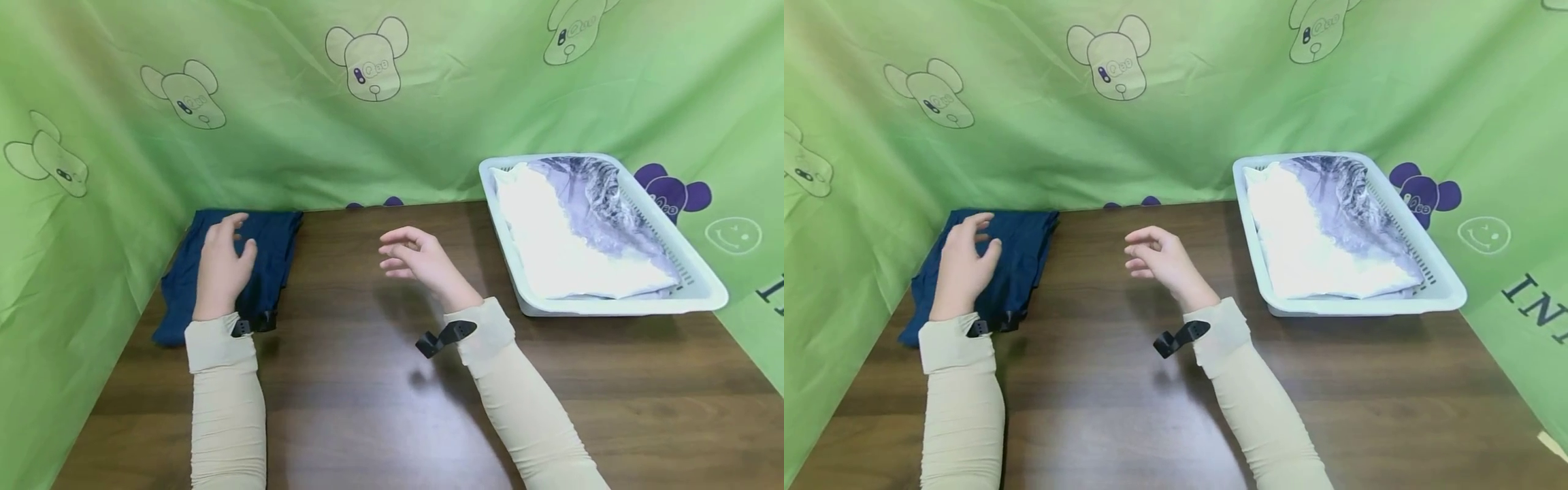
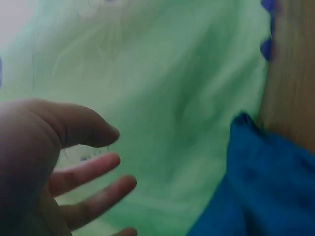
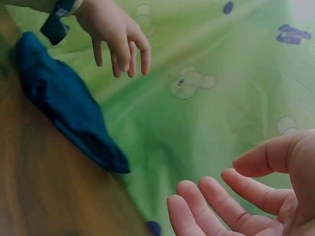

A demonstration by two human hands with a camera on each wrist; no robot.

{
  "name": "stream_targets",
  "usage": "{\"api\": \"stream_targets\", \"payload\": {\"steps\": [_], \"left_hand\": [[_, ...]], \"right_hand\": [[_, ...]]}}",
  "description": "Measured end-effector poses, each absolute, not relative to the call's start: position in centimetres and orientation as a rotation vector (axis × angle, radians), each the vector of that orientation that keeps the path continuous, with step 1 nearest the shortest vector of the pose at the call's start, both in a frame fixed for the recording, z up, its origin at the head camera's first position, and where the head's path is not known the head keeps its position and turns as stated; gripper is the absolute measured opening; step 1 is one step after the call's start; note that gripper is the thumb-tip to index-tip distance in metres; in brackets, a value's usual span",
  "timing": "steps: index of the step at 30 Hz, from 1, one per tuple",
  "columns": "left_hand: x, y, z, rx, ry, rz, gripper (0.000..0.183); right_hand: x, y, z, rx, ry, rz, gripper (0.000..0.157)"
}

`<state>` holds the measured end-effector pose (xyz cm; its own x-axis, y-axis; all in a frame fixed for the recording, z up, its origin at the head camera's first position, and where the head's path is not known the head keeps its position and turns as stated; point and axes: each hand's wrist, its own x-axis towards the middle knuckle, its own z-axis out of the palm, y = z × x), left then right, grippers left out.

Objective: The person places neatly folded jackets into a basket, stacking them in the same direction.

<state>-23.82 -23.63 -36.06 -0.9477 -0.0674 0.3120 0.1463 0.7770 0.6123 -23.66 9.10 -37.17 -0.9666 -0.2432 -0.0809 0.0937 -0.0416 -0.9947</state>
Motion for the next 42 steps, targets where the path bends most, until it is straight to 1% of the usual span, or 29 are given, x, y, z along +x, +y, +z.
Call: {"api": "stream_targets", "payload": {"steps": [11, 17, 21, 27, 32, 35, 42], "left_hand": [[-24.0, -28.5, -39.2, 0.458, -2.725, -1.133, 0.058], [-23.9, -30.1, -40.6, 0.618, -2.712, -1.191, 0.061], [-24.1, -30.5, -41.1, 0.633, -2.733, -1.191, 0.066], [-24.2, -30.7, -41.5, 0.635, -2.874, -1.102, 0.078], [-24.3, -30.3, -41.5, 0.582, -2.979, -1.069, 0.079], [-24.4, -30.0, -41.3, 0.514, -3.032, -1.07, 0.081], [-24.9, -28.8, -40.5, 0.256, -3.178, -1.205, 0.09]], "right_hand": [[-24.2, 8.6, -39.1, -0.065, 1.993, -2.028, 0.037], [-24.3, 8.6, -39.6, -0.043, 1.961, -2.011, 0.037], [-24.4, 8.5, -40.0, -0.031, 1.943, -1.997, 0.04], [-24.5, 8.4, -40.5, -0.036, 1.935, -1.968, 0.042], [-24.5, 8.4, -40.8, -0.027, 1.934, -1.951, 0.043], [-24.6, 8.3, -41.0, -0.032, 1.935, -1.936, 0.044], [-24.8, 8.4, -41.4, -0.016, 1.922, -1.893, 0.049]]}}
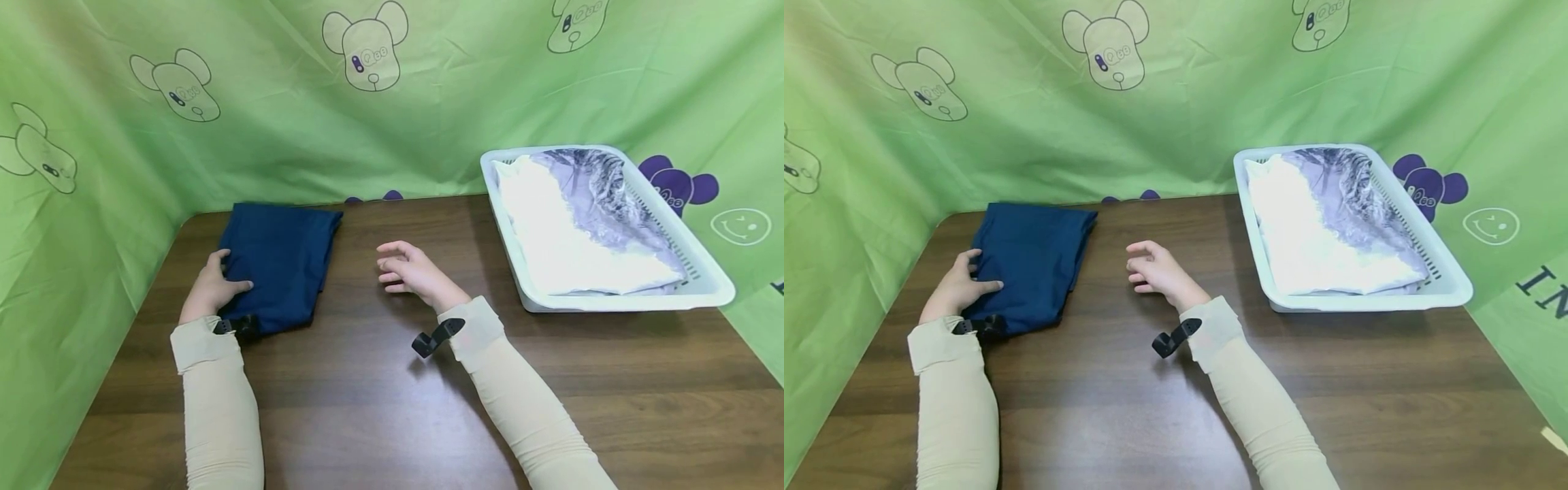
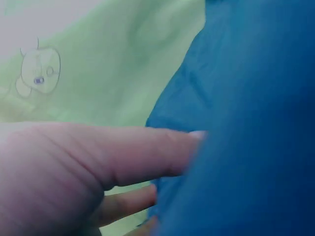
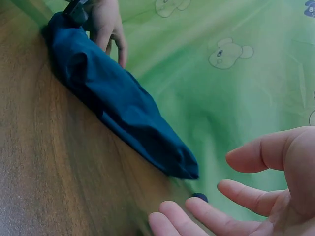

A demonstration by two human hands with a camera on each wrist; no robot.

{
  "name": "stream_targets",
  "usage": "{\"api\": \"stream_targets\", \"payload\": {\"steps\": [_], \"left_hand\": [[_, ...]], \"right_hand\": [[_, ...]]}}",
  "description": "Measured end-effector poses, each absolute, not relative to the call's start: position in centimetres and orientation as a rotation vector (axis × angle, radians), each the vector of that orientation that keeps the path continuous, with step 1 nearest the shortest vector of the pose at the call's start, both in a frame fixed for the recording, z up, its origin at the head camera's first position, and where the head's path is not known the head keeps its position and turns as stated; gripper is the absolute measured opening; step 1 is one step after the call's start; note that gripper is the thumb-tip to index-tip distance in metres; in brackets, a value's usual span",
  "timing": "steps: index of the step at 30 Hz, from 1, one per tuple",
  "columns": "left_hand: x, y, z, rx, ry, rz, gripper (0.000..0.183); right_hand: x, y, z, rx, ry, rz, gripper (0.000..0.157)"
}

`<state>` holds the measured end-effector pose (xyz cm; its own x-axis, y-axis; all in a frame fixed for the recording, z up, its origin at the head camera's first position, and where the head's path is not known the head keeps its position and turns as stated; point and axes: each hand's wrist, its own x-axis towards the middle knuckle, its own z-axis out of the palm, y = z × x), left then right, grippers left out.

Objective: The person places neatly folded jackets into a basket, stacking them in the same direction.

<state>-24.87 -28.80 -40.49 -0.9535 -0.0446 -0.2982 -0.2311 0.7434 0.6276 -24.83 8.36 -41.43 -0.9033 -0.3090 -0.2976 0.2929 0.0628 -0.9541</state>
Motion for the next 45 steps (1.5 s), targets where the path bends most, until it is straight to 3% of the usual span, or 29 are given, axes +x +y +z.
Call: {"api": "stream_targets", "payload": {"steps": [15, 26, 37, 45], "left_hand": [[-25.1, -25.7, -38.7, 0.096, 2.461, 0.942, 0.084], [-25.1, -25.7, -39.0, 0.04, 2.611, 0.824, 0.074], [-25.7, -25.6, -40.3, -0.008, 2.561, 1.014, 0.086], [-26.0, -25.0, -40.6, 0.046, 2.515, 1.15, 0.092]], "right_hand": [[-24.8, 8.2, -42.0, -0.02, 1.905, -1.822, 0.06], [-25.0, 7.8, -42.3, -0.005, 1.89, -1.861, 0.067], [-24.9, 7.3, -43.1, 0.012, 1.782, -1.981, 0.063], [-25.0, 7.4, -43.2, 0.019, 1.761, -2.0, 0.076]]}}
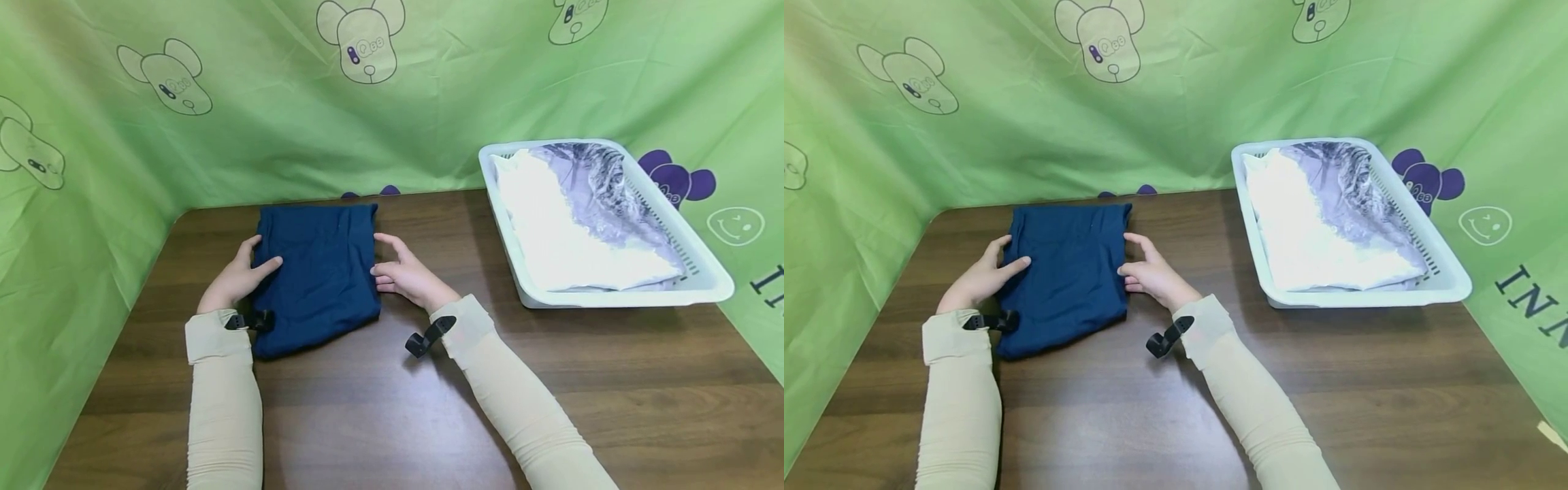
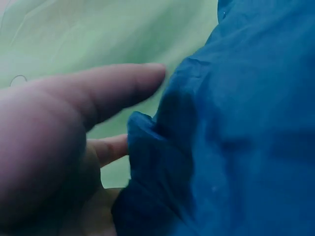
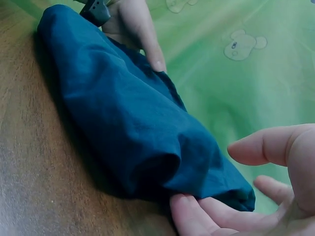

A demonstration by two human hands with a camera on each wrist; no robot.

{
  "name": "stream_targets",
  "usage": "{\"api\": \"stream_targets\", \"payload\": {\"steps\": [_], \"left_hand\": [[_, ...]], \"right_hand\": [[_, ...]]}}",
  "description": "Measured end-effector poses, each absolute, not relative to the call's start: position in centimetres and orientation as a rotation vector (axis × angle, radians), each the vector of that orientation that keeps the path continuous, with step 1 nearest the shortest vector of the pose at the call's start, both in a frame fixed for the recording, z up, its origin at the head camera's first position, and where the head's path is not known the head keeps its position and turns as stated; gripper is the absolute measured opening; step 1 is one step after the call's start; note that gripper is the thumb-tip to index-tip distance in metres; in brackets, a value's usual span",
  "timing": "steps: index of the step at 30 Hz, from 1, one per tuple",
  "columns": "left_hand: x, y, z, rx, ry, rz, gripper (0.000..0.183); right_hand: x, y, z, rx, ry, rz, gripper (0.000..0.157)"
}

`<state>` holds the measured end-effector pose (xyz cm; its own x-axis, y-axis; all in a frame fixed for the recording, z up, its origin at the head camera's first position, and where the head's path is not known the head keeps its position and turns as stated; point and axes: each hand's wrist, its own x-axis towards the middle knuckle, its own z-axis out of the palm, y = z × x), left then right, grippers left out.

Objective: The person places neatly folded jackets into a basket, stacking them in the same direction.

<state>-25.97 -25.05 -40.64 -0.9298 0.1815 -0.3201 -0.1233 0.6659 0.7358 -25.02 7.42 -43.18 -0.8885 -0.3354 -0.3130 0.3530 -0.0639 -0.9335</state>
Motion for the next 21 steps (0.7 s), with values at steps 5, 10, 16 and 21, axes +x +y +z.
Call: {"api": "stream_targets", "payload": {"steps": [5, 10, 16, 21], "left_hand": [[-26.2, -24.6, -41.0, 0.094, 2.444, 1.323, 0.098], [-26.2, -24.3, -41.3, 0.157, 2.366, 1.434, 0.102], [-26.4, -24.1, -41.5, 0.203, 2.315, 1.46, 0.097], [-26.4, -23.9, -41.4, 0.214, 2.318, 1.444, 0.098]], "right_hand": [[-25.0, 7.6, -43.1, -0.015, 1.775, -1.983, 0.082], [-25.0, 7.7, -43.3, -0.048, 1.789, -1.984, 0.081], [-24.9, 7.5, -43.1, -0.082, 1.853, -1.983, 0.076], [-25.0, 7.4, -43.0, -0.046, 1.847, -2.001, 0.074]]}}
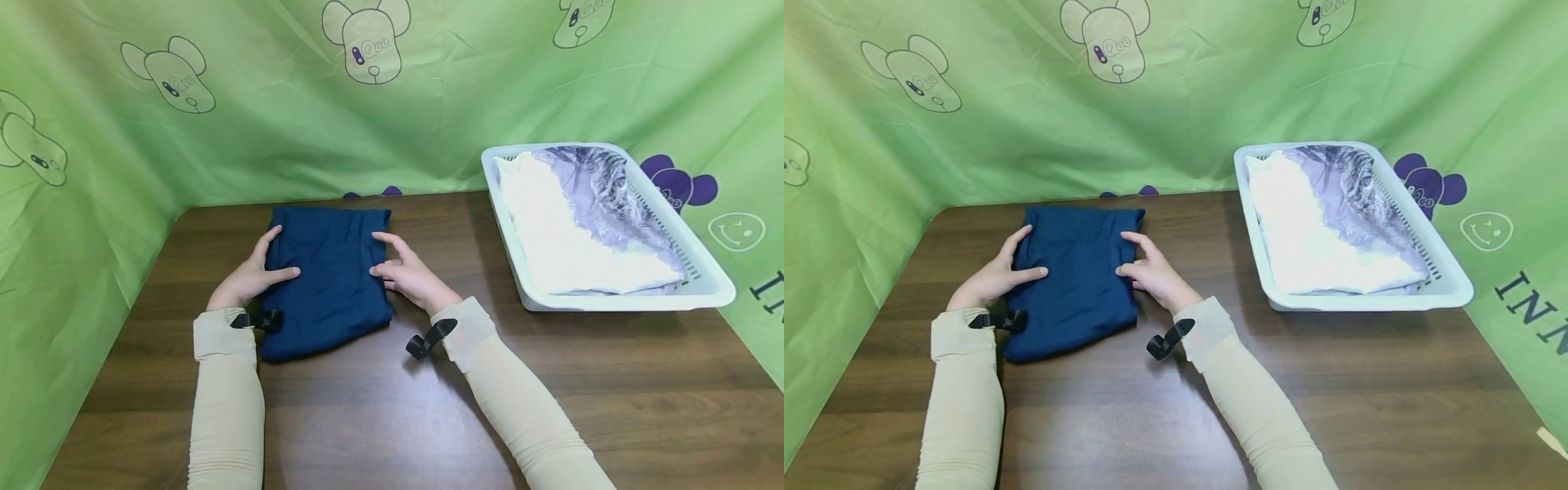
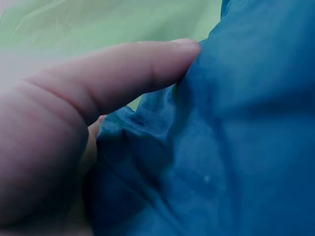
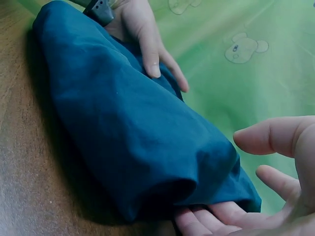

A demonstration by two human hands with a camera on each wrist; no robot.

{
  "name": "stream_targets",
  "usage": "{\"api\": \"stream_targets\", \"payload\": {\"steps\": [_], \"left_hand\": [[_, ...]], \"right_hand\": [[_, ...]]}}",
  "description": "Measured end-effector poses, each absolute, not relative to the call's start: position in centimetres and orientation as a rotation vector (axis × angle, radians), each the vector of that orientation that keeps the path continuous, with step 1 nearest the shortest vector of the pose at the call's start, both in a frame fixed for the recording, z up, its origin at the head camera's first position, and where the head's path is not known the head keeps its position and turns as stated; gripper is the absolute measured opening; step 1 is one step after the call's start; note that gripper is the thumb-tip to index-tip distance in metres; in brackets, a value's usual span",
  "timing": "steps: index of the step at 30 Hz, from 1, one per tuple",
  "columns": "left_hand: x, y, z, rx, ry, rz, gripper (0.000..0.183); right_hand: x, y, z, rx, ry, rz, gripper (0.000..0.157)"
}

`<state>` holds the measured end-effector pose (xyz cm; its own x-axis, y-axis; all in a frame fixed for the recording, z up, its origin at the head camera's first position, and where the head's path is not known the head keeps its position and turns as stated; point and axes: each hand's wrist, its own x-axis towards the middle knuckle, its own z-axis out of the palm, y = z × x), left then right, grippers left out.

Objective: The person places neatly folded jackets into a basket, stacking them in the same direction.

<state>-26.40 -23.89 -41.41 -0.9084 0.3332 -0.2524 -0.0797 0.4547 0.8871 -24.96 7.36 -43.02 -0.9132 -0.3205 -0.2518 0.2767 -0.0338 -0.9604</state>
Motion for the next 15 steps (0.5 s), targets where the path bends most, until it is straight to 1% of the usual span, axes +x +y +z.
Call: {"api": "stream_targets", "payload": {"steps": [7, 15], "left_hand": [[-26.6, -23.1, -41.6, 0.22, 2.313, 1.472, 0.099], [-26.8, -21.6, -42.3, 0.243, 2.203, 1.563, 0.098]], "right_hand": [[-24.9, 7.5, -43.2, -0.003, 1.858, -2.003, 0.072], [-25.2, 7.6, -43.4, -0.086, 1.877, -2.029, 0.079]]}}
